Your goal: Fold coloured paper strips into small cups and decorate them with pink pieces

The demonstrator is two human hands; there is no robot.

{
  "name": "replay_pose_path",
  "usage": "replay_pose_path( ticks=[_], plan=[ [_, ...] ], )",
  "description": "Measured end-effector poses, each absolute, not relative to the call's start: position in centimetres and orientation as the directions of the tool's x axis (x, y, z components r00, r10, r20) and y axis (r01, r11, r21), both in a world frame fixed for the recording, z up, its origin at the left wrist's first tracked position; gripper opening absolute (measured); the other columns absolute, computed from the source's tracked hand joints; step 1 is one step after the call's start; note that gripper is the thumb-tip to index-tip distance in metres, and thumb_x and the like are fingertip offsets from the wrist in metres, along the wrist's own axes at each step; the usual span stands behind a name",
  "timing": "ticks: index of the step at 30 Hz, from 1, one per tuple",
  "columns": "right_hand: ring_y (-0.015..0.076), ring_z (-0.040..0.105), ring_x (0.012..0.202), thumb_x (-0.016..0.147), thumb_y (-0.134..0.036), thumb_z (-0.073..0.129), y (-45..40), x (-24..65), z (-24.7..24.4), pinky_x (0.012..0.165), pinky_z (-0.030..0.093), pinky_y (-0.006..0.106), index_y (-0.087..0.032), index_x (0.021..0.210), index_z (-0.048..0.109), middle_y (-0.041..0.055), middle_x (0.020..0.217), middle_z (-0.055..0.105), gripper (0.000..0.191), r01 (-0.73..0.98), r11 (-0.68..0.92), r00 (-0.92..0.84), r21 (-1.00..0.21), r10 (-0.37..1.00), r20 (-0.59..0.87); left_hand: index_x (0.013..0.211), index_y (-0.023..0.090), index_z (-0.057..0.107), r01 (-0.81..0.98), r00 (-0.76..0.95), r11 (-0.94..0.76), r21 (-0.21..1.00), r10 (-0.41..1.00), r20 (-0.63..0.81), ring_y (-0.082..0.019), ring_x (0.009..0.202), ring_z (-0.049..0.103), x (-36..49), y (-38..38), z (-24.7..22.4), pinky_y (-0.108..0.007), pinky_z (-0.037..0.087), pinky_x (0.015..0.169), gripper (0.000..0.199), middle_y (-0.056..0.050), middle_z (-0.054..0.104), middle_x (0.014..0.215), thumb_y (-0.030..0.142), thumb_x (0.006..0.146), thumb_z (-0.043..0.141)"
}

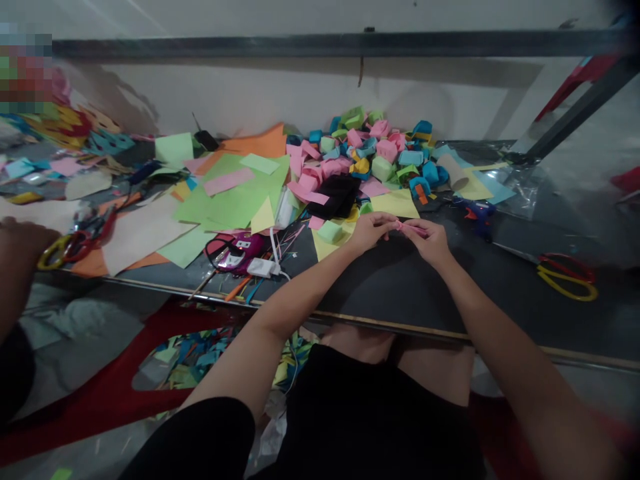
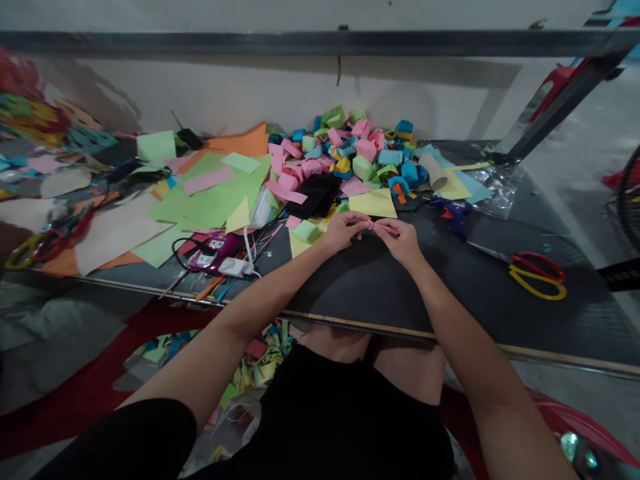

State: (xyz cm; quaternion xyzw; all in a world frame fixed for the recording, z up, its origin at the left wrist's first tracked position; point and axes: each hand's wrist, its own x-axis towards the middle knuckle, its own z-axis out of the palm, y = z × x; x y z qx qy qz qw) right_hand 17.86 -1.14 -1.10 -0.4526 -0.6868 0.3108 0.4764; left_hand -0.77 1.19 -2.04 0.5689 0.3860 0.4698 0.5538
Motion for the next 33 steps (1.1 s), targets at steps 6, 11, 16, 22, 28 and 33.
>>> replay_pose_path(
  ticks=[6, 11, 16, 22, 28, 33],
  plan=[
    [0.0233, 0.07, 0.084, 0.083, -0.051, 0.072, -1.4, 17.6, -0.6, 0.082, 0.056, 0.038, -0.023, 0.081, 0.075, 0.0068, 0.088, 0.077, 0.029, 0.394, 0.484, -0.09, -0.781, 0.866, 0.491, 0.088, 0.013, 0.071, -0.118, 0.275, -0.069, 0.991, 0.956, 0.099, -0.001, 0.047, 0.045, -0.6, 1.2, -1.9, -0.018, 0.036, 0.048, 0.022, 0.0, 0.071, 0.076, 0.033, 0.083, 0.078],
    [0.0212, 0.068, 0.082, 0.082, -0.051, 0.074, -0.8, 17.9, -1.0, 0.082, 0.056, 0.037, -0.022, 0.081, 0.075, 0.0062, 0.087, 0.073, 0.029, 0.31, 0.455, -0.125, -0.835, 0.89, 0.439, 0.086, 0.014, 0.072, -0.124, 0.35, -0.09, 0.988, 0.928, 0.129, -0.002, 0.05, 0.047, -0.9, 1.2, -1.9, -0.02, 0.037, 0.051, 0.02, 0.001, 0.068, 0.074, 0.033, 0.085, 0.077],
    [0.0234, 0.066, 0.101, 0.077, -0.057, 0.08, -0.2, 18.3, -1.5, 0.092, 0.054, 0.04, -0.025, 0.075, 0.077, 0.008, 0.101, 0.068, 0.032, 0.137, 0.512, -0.24, -0.848, 0.848, 0.473, 0.079, 0.013, 0.072, -0.188, 0.49, -0.075, 0.979, 0.857, 0.16, -0.005, 0.057, 0.055, -1.2, 1.1, -1.8, -0.021, 0.044, 0.059, 0.038, 0.0, 0.066, 0.071, 0.048, 0.075, 0.086],
    [0.025, 0.065, 0.102, 0.068, -0.07, 0.082, -0.3, 18.3, -1.4, 0.093, 0.053, 0.042, -0.025, 0.072, 0.077, 0.0082, 0.098, 0.068, 0.045, 0.128, 0.457, -0.267, -0.88, 0.87, 0.413, 0.075, 0.013, 0.074, -0.233, 0.499, -0.052, 0.971, 0.85, 0.166, -0.008, 0.063, 0.061, -1.3, 0.9, -1.9, -0.022, 0.048, 0.064, 0.055, -0.002, 0.068, 0.068, 0.064, 0.061, 0.089],
    [0.0222, 0.065, 0.089, 0.072, -0.065, 0.081, -0.5, 18.0, -1.1, 0.082, 0.054, 0.039, -0.025, 0.071, 0.076, 0.0069, 0.091, 0.067, 0.04, 0.15, 0.49, -0.252, -0.859, 0.859, 0.446, 0.074, 0.013, 0.075, -0.234, 0.493, -0.039, 0.972, 0.857, 0.153, -0.009, 0.064, 0.062, -1.4, 0.9, -1.9, -0.023, 0.049, 0.065, 0.057, -0.003, 0.07, 0.069, 0.065, 0.059, 0.089],
    [0.0215, 0.067, 0.086, 0.072, -0.062, 0.082, -0.7, 17.9, -1.1, 0.084, 0.056, 0.039, -0.024, 0.073, 0.073, 0.0059, 0.088, 0.069, 0.039, 0.158, 0.468, -0.216, -0.869, 0.875, 0.433, 0.082, 0.011, 0.078, -0.19, 0.465, -0.053, 0.98, 0.875, 0.138, -0.01, 0.066, 0.064, -1.4, 1.1, -2.1, -0.024, 0.05, 0.065, 0.044, -0.003, 0.07, 0.069, 0.053, 0.073, 0.087]
  ],
)
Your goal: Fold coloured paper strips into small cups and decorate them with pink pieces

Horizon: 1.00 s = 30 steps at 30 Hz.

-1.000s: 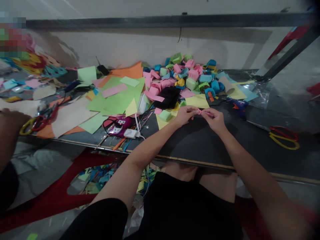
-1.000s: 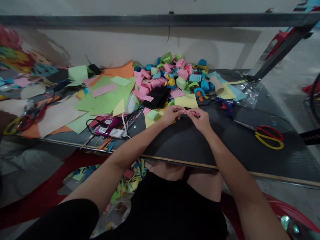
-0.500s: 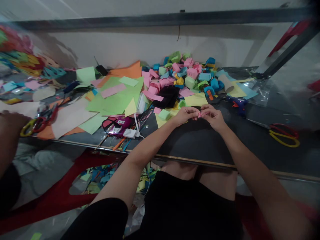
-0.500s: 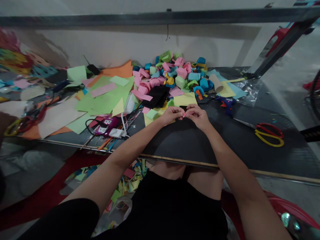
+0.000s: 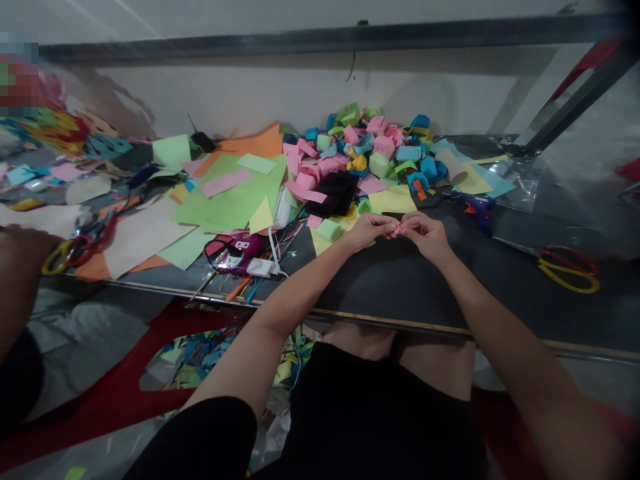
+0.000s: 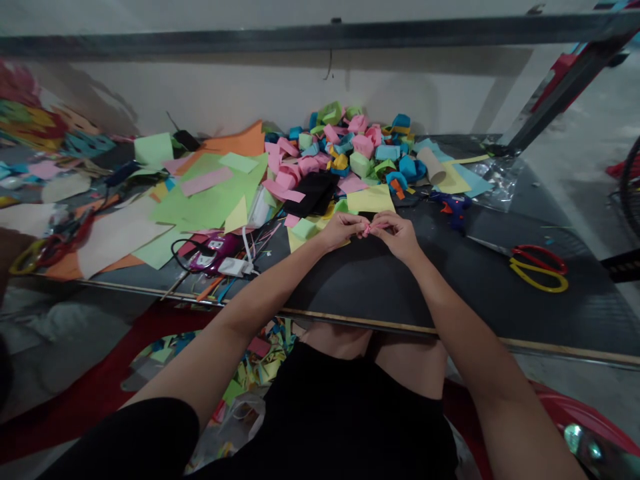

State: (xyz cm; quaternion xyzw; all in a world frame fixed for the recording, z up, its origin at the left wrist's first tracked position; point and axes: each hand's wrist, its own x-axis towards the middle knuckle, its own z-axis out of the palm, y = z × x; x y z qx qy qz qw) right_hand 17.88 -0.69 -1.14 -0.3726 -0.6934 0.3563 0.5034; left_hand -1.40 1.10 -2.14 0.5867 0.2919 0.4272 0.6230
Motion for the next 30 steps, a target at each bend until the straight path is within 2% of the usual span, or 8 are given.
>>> replay_pose_path(
  ticks=[6, 10, 14, 17, 22, 27, 29, 30],
  plan=[
    [0.0181, 0.065, 0.075, 0.062, -0.058, 0.089, -0.5, 17.9, -1.7, 0.072, 0.056, 0.034, -0.023, 0.086, 0.069, 0.0019, 0.082, 0.069, 0.047, 0.151, 0.371, -0.157, -0.916, 0.924, 0.348, 0.09, 0.01, 0.08, -0.182, 0.453, -0.057, 0.982, 0.881, 0.135, -0.01, 0.067, 0.065, -1.2, 1.4, -2.5, -0.025, 0.052, 0.067, 0.04, -0.005, 0.073, 0.072, 0.045, 0.072, 0.089],
    [0.0174, 0.065, 0.075, 0.063, -0.057, 0.088, -0.4, 17.9, -1.8, 0.073, 0.056, 0.033, -0.023, 0.091, 0.069, 0.0025, 0.086, 0.071, 0.048, 0.177, 0.36, -0.125, -0.916, 0.931, 0.342, 0.092, 0.013, 0.081, -0.147, 0.447, -0.086, 0.985, 0.883, 0.143, -0.009, 0.066, 0.064, -1.2, 1.4, -2.3, -0.023, 0.051, 0.064, 0.04, -0.004, 0.075, 0.074, 0.047, 0.071, 0.089],
    [0.0188, 0.068, 0.078, 0.06, -0.06, 0.089, -0.4, 17.9, -1.8, 0.076, 0.058, 0.035, -0.022, 0.094, 0.072, 0.0038, 0.089, 0.075, 0.053, 0.149, 0.335, -0.115, -0.93, 0.94, 0.32, 0.088, 0.015, 0.081, -0.076, 0.339, -0.11, 0.991, 0.932, 0.13, -0.007, 0.063, 0.063, -1.1, 1.1, -2.4, -0.019, 0.048, 0.057, 0.035, -0.003, 0.076, 0.077, 0.046, 0.072, 0.088],
    [0.0196, 0.069, 0.076, 0.061, -0.059, 0.089, -0.6, 18.0, -1.8, 0.074, 0.058, 0.035, -0.022, 0.092, 0.074, 0.0043, 0.086, 0.075, 0.051, 0.163, 0.333, -0.103, -0.929, 0.942, 0.32, 0.086, 0.013, 0.081, -0.061, 0.368, -0.073, 0.995, 0.925, 0.091, -0.008, 0.059, 0.063, -1.2, 0.8, -2.3, -0.019, 0.047, 0.054, 0.036, -0.005, 0.074, 0.07, 0.047, 0.077, 0.083],
    [0.0198, 0.068, 0.073, 0.068, -0.059, 0.084, -0.9, 17.5, -2.3, 0.069, 0.056, 0.034, -0.021, 0.085, 0.071, 0.0051, 0.083, 0.074, 0.043, 0.235, 0.334, -0.042, -0.913, 0.942, 0.334, 0.097, 0.012, 0.081, -0.064, 0.411, -0.031, 0.997, 0.91, 0.055, -0.012, 0.068, 0.071, -1.3, 0.3, -1.9, -0.021, 0.053, 0.06, 0.038, -0.009, 0.079, 0.082, 0.044, 0.077, 0.085],
    [0.019, 0.068, 0.073, 0.07, -0.057, 0.082, -2.9, 18.2, -0.5, 0.066, 0.056, 0.033, -0.022, 0.099, 0.07, 0.0065, 0.092, 0.075, 0.048, 0.301, 0.236, 0.04, -0.924, 0.965, 0.26, 0.096, 0.011, 0.079, -0.022, 0.28, 0.021, 1.0, 0.96, -0.014, -0.009, 0.059, 0.066, -1.1, 0.5, -2.0, -0.018, 0.05, 0.056, 0.034, -0.004, 0.075, 0.069, 0.043, 0.084, 0.079],
    [0.0164, 0.062, 0.06, 0.073, -0.056, 0.08, -5.0, 20.1, 1.5, 0.055, 0.051, 0.029, -0.023, 0.08, 0.067, 0.0021, 0.071, 0.069, 0.036, 0.36, 0.199, -0.059, -0.911, 0.98, 0.19, 0.093, 0.011, 0.078, -0.014, 0.22, 0.025, 1.0, 0.975, -0.022, -0.007, 0.054, 0.061, -1.1, 0.5, -2.0, -0.018, 0.047, 0.053, 0.034, -0.001, 0.072, 0.063, 0.045, 0.086, 0.076],
    [0.0149, 0.058, 0.052, 0.076, -0.055, 0.077, -6.3, 21.2, 2.5, 0.05, 0.047, 0.028, -0.024, 0.067, 0.063, 0.0, 0.058, 0.063, 0.036, 0.385, 0.18, -0.263, -0.905, 0.961, 0.079, 0.091, 0.012, 0.078, 0.002, 0.205, 0.029, 1.0, 0.978, -0.029, -0.007, 0.052, 0.059, -1.1, 0.5, -2.0, -0.018, 0.045, 0.052, 0.035, 0.0, 0.07, 0.061, 0.047, 0.086, 0.076]
  ],
)
